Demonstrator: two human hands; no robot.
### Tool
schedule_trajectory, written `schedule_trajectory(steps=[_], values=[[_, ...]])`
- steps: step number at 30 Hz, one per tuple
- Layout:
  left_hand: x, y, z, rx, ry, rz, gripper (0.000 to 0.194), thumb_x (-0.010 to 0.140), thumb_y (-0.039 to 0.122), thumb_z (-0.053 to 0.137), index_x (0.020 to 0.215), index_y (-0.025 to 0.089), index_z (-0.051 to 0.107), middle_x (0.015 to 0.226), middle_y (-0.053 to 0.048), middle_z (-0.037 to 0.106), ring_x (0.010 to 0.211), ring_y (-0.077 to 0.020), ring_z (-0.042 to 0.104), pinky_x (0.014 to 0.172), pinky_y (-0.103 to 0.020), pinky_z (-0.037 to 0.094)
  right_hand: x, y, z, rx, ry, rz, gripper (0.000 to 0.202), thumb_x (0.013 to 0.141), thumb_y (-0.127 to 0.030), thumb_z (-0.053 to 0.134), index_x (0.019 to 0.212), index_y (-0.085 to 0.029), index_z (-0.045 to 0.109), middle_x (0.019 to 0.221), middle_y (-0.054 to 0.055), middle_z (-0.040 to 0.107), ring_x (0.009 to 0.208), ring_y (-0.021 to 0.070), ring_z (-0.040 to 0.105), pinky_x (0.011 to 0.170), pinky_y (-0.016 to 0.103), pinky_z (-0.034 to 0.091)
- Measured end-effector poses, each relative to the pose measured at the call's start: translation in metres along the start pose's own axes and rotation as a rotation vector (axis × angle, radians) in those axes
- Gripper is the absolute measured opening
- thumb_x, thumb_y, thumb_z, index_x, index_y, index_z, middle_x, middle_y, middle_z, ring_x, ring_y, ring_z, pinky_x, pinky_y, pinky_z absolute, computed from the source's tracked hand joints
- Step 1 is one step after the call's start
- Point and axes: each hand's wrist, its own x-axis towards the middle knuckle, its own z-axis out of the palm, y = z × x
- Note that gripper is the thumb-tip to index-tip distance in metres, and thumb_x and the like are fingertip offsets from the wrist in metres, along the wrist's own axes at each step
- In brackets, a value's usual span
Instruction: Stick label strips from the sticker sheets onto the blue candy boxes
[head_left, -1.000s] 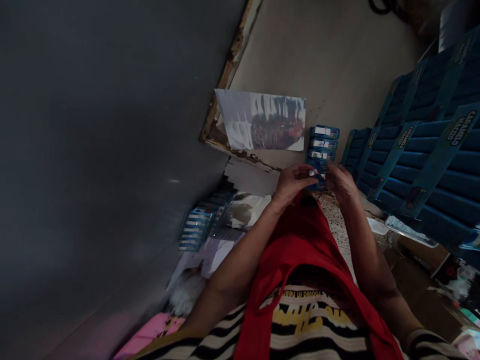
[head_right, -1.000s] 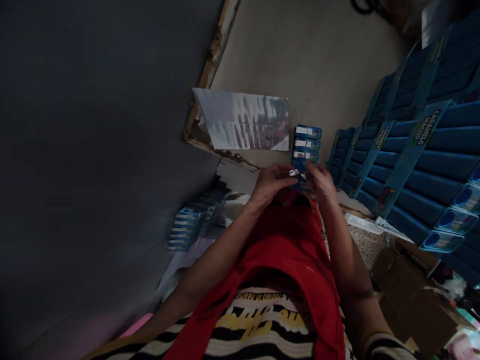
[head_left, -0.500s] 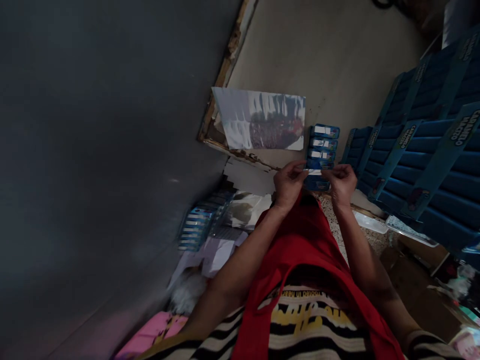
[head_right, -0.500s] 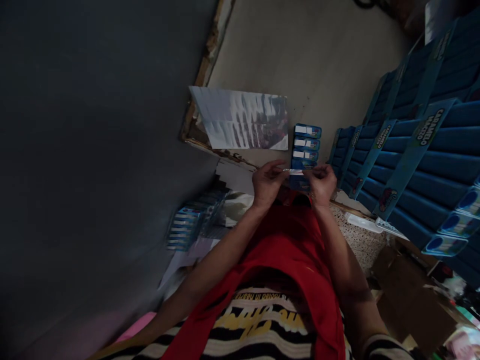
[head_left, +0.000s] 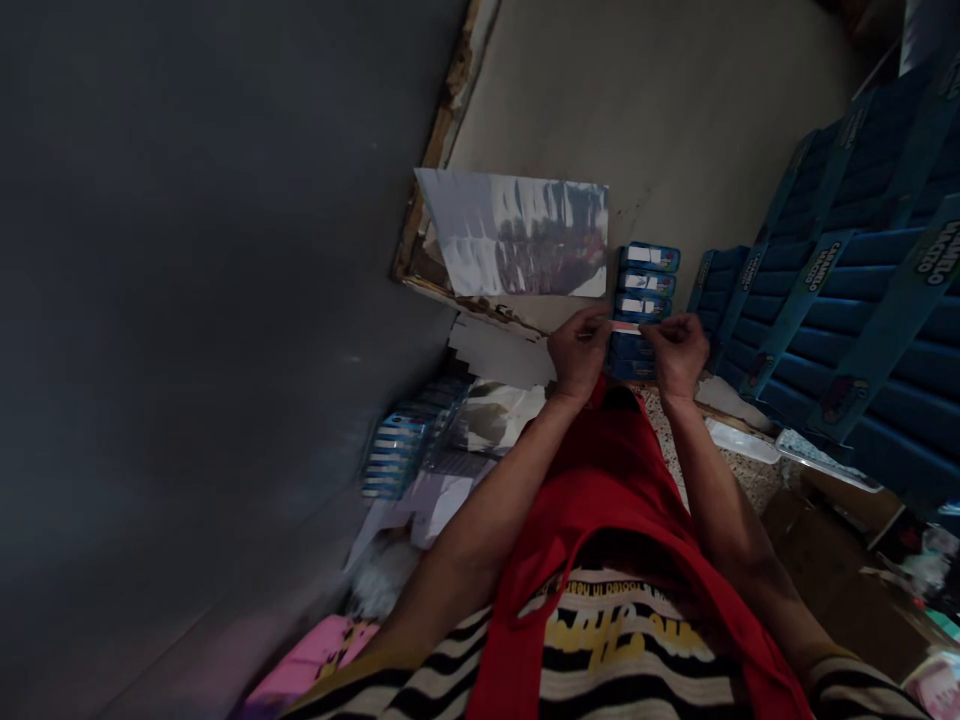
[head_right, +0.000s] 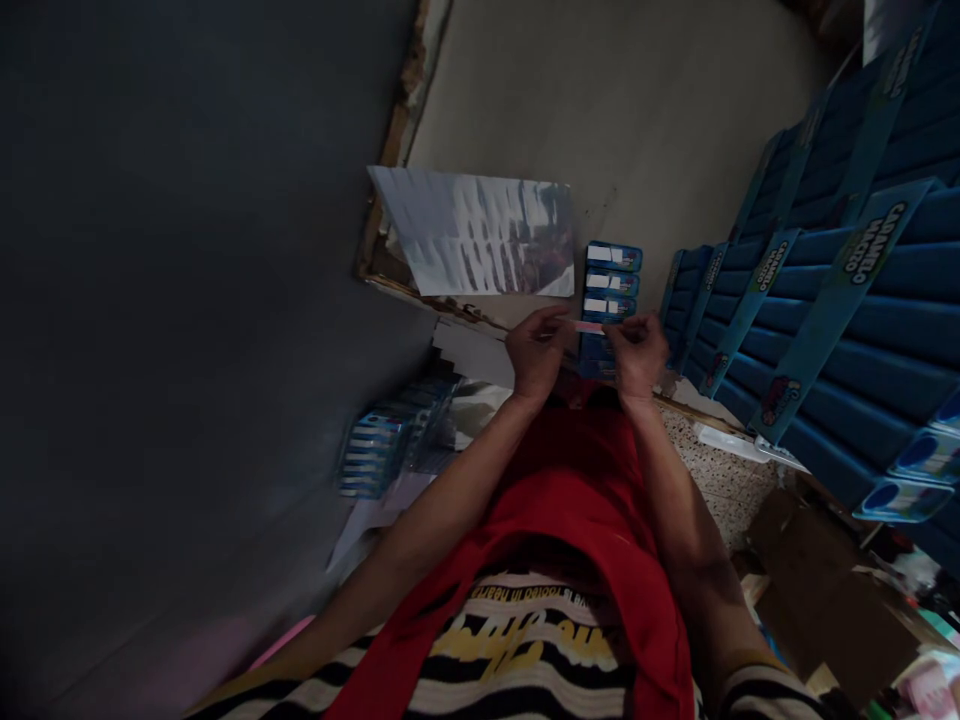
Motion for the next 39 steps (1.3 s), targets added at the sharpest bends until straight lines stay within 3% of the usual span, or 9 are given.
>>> schedule_trajectory(steps=[10,15,20,22,25,28,31,34,39], values=[[0.012,-0.017,0.011,-0.186,-0.042,-0.139,0.029,0.074,0.017,0.079,0.102,0.021,0.075,0.074,0.002,0.071,0.076,-0.0182,0.070,0.073,-0.027,0.053,0.012,0.011,-0.005,-0.155,0.054,-0.070,0.046,0.065,-0.051,0.087,0.085,-0.025,0.055,0.071,-0.008,0.059,0.069,0.0158,0.057,0.069,0.029,0.044],[0.025,-0.025,0.019,-0.121,-0.097,-0.292,0.029,0.071,0.012,0.081,0.092,0.022,0.064,0.070,0.004,0.062,0.069,-0.0179,0.064,0.069,-0.028,0.050,0.032,0.041,-0.010,0.007,0.003,0.141,0.064,0.049,-0.053,0.092,0.092,-0.024,0.055,0.076,-0.008,0.060,0.071,0.0158,0.057,0.069,0.029,0.045],[0.037,-0.013,-0.002,0.314,-0.142,0.104,0.022,0.082,0.005,0.072,0.090,0.024,0.064,0.089,-0.004,0.069,0.090,-0.0255,0.066,0.090,-0.039,0.052,0.030,0.035,-0.027,-0.063,-0.089,0.031,0.054,0.064,-0.051,0.081,0.104,-0.025,0.056,0.085,-0.002,0.065,0.077,0.0207,0.063,0.071,0.033,0.049],[0.065,0.006,-0.031,0.448,-0.094,0.285,0.016,0.090,0.009,0.070,0.097,0.023,0.066,0.105,-0.010,0.072,0.109,-0.0304,0.064,0.106,-0.045,0.047,0.017,0.021,-0.038,-0.226,-0.081,-0.070,0.046,0.075,-0.047,0.072,0.113,-0.025,0.059,0.094,0.003,0.070,0.080,0.0238,0.065,0.074,0.037,0.051],[0.135,0.043,-0.080,0.610,0.042,0.489,0.018,0.092,0.019,0.077,0.107,0.018,0.066,0.125,-0.016,0.069,0.136,-0.0364,0.051,0.127,-0.053,0.028,-0.007,-0.004,-0.043,-0.409,-0.048,-0.268,0.040,0.087,-0.040,0.065,0.123,-0.024,0.062,0.111,0.010,0.072,0.083,0.0253,0.066,0.080,0.042,0.052],[0.205,0.070,-0.112,0.693,-0.043,0.489,0.031,0.079,0.027,0.093,0.097,0.017,0.069,0.117,-0.015,0.071,0.142,-0.0391,0.049,0.129,-0.056,0.025,-0.018,-0.027,-0.019,-0.377,-0.118,-0.478,0.028,0.093,-0.035,0.062,0.118,-0.023,0.069,0.111,0.011,0.073,0.092,0.0271,0.068,0.086,0.043,0.055],[0.239,0.080,-0.122,0.731,-0.158,0.306,0.022,0.075,0.021,0.090,0.070,0.021,0.068,0.081,-0.008,0.070,0.110,-0.0328,0.069,0.114,-0.048,0.044,-0.006,-0.048,0.032,-0.325,-0.214,-0.680,0.024,0.099,-0.027,0.055,0.113,-0.025,0.074,0.112,0.011,0.074,0.109,0.0296,0.069,0.099,0.046,0.055],[0.235,0.081,-0.128,0.631,-0.210,0.294,0.015,0.073,0.011,0.084,0.069,0.022,0.075,0.067,-0.004,0.067,0.085,-0.0259,0.068,0.099,-0.040,0.051,0.017,-0.073,0.092,-0.335,-0.303,-0.796,0.034,0.102,-0.019,0.049,0.124,-0.024,0.074,0.126,0.013,0.073,0.122,0.0308,0.064,0.110,0.048,0.050],[0.205,0.091,-0.138,0.440,-0.243,0.273,0.014,0.071,0.007,0.085,0.071,0.020,0.081,0.066,-0.005,0.069,0.079,-0.0246,0.067,0.092,-0.037,0.052,0.038,-0.105,0.167,-0.489,-0.434,-0.895,0.042,0.105,-0.014,0.049,0.143,-0.022,0.067,0.145,0.014,0.067,0.133,0.0326,0.056,0.118,0.053,0.043]])
